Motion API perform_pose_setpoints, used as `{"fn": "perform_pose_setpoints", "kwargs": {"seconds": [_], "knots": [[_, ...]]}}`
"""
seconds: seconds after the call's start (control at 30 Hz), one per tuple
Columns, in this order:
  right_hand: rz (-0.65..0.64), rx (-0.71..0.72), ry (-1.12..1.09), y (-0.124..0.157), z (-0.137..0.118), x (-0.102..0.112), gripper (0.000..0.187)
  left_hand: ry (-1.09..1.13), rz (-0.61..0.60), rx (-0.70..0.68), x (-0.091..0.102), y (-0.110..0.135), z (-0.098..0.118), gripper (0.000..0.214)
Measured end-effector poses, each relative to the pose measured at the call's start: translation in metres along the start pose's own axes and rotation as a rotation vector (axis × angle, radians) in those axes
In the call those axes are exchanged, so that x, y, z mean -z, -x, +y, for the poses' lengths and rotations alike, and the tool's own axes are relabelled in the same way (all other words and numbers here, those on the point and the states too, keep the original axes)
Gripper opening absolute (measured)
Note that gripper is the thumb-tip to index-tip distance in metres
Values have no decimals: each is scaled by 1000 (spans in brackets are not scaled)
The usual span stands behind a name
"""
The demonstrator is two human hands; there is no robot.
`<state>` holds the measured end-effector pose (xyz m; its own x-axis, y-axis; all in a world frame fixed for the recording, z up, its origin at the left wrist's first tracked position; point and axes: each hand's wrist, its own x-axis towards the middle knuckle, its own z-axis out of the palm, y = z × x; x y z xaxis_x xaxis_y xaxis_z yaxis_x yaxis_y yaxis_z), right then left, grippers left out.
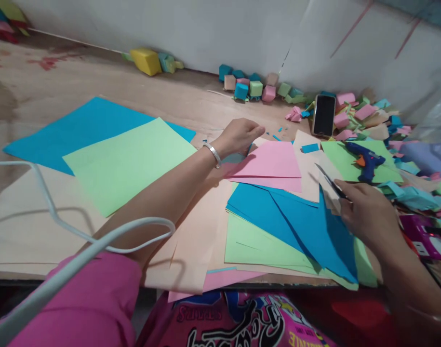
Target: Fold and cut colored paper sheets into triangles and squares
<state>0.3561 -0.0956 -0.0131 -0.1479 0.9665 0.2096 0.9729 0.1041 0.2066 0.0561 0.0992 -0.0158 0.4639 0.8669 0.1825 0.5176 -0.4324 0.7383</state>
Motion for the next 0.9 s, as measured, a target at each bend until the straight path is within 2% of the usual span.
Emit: {"fn": "perform_pose_setpoints", "kwargs": {"seconds": [0.03, 0.13, 0.17, 0.23, 0.33, 0.43, 0.53, 0.6, 0.7, 0.77, 0.9], "knots": [[-102, -6, 57, -3, 12, -6, 36, -33, -14, -1, 1, 1, 1, 42], [-211, -4, 122, -12, 26, -13, 29, -168, -124, -46, 1, 4, 2, 36], [-205, 1, 128, -16, 25, -11, 29, -228, -174, -89, 0, 5, 3, 40], [-165, 33, 102, -28, 14, -5, 32, -368, -261, -204, -4, 8, 4, 64], [-75, 196, -109, -53, -14, 3, 35, -516, -327, -309, -10, 12, 9, 85], [-90, 325, -231, -80, -39, 0, 43, -544, -361, -286, -13, 16, 15, 84], [-110, 350, -260, -97, -53, -11, 61, -462, -342, -195, -14, 16, 16, 92], [-115, 347, -302, -101, -56, -19, 61, -334, -311, -117, -14, 16, 14, 94], [-112, 359, -394, -99, -54, -28, 46, -148, -262, 25, -16, 15, 11, 86], [-92, 357, -434, -97, -51, -32, 42, -94, -231, 103, -18, 15, 11, 74], [-1, 283, -417, -97, -49, -33, 59, -11, -275, 160, -15, 17, 24, 33]]}}
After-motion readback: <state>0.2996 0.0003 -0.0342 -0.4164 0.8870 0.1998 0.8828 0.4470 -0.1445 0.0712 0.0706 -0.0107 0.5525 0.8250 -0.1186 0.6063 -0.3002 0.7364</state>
